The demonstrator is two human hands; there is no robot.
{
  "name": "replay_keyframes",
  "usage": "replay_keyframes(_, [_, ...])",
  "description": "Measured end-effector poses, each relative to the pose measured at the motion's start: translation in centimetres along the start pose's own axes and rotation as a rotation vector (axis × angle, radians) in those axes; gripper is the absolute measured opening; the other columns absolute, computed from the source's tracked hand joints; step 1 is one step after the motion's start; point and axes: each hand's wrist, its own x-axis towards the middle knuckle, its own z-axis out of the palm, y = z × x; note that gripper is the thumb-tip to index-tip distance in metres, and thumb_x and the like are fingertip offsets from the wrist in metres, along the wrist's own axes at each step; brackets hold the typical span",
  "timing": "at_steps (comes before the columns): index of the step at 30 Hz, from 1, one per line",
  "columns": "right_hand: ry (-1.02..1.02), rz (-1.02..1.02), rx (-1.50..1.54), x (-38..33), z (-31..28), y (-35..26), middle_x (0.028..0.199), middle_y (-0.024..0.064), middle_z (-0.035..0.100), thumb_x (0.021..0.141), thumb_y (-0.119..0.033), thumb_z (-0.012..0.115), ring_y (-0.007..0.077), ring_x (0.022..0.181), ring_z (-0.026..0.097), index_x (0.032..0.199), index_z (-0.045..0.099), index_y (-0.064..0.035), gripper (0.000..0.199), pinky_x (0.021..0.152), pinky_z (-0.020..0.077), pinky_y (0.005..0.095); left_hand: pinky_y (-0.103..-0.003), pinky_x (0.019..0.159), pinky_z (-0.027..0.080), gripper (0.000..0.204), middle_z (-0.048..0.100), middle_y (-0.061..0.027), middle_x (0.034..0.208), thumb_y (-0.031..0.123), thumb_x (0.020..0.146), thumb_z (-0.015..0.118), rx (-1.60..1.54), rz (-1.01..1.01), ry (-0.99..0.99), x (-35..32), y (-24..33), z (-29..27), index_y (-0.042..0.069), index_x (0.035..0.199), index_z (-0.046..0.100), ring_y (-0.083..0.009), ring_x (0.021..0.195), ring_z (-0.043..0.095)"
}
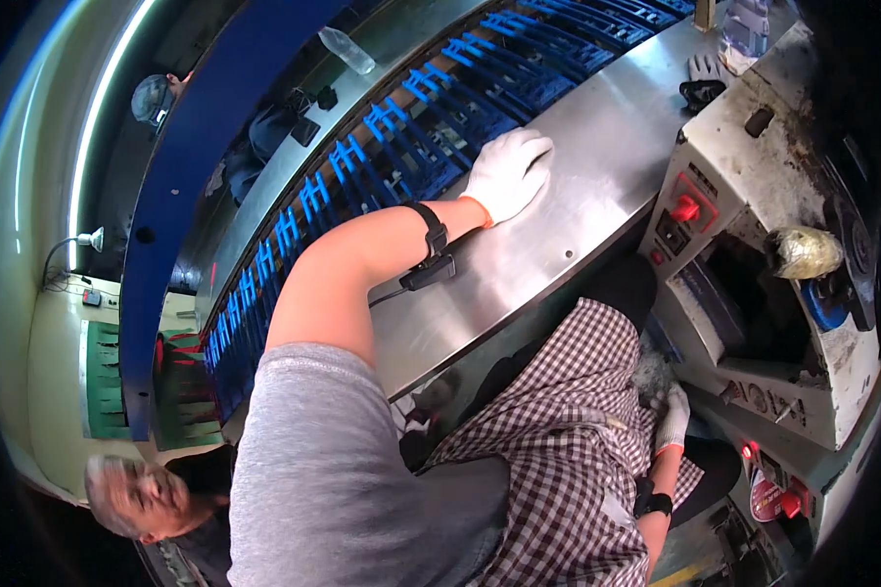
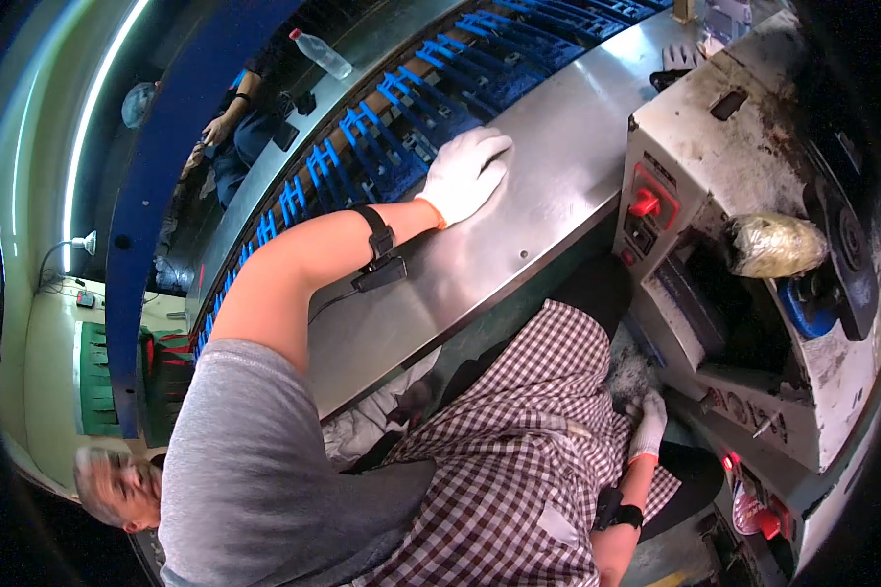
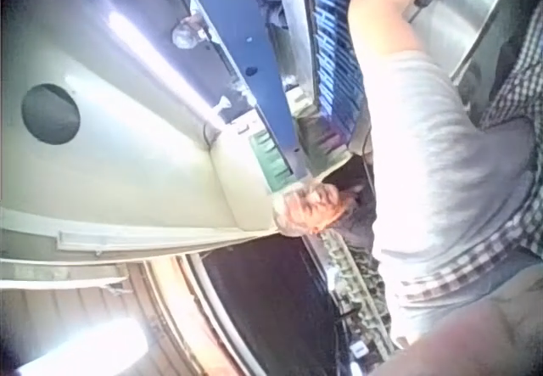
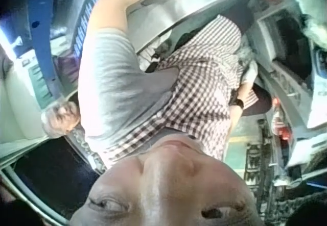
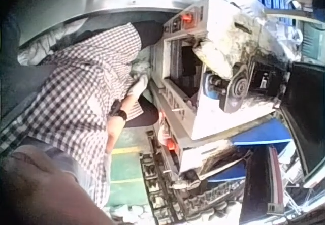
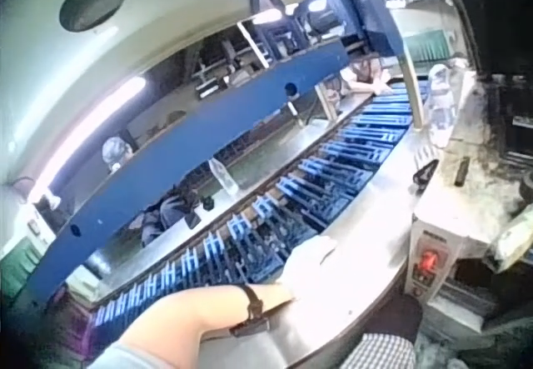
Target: Operating a lasting machine to process shoe components in a factory.
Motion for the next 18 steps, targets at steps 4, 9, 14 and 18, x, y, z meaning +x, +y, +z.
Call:
replay_keyframes(4, [-0.018,0.000,0.027,1.1,-1.0,1.3,0.105,0.0060,0.063,0.097,-0.018,0.053,0.0172,0.080,0.062,0.128,0.054,-0.0032,0.035,0.074,0.0519,0.0311,-0.044,0.091,0.046,0.028,0.060,-0.0142,0.112,0.018,0.083,0.055,-0.002,-0.010,-0.042,0.2,0.0,0.0,0.006,0.108,0.062,-0.0349,0.106,0.056])
replay_keyframes(9, [-0.014,0.019,0.032,1.8,-1.7,2.0,0.100,0.0067,0.064,0.096,-0.018,0.053,0.0180,0.080,0.062,0.129,0.053,-0.0031,0.036,0.075,0.0516,0.0312,-0.044,0.092,0.046,0.029,0.060,-0.0141,0.112,0.018,0.083,0.056,-0.004,-0.002,-0.045,0.3,0.3,0.1,0.006,0.109,0.061,-0.0348,0.107,0.056])
replay_keyframes(14, [-0.021,0.040,0.009,1.1,-1.0,1.5,0.094,0.0070,0.065,0.097,-0.018,0.053,0.0179,0.079,0.062,0.130,0.053,-0.0038,0.036,0.075,0.0511,0.0309,-0.044,0.094,0.045,0.030,0.060,-0.0140,0.114,0.018,0.083,0.056,0.007,-0.006,-0.047,0.0,0.2,0.0,0.007,0.110,0.061,-0.0339,0.109,0.056])
replay_keyframes(18, [0.001,0.036,-0.008,0.9,-1.1,1.2,0.095,0.0073,0.065,0.097,-0.018,0.053,0.0177,0.077,0.062,0.128,0.055,-0.0040,0.034,0.075,0.0508,0.0307,-0.043,0.095,0.045,0.030,0.060,-0.0140,0.115,0.018,0.083,0.056,0.001,0.003,-0.028,-0.1,0.1,0.2,0.007,0.110,0.061,-0.0337,0.110,0.055])
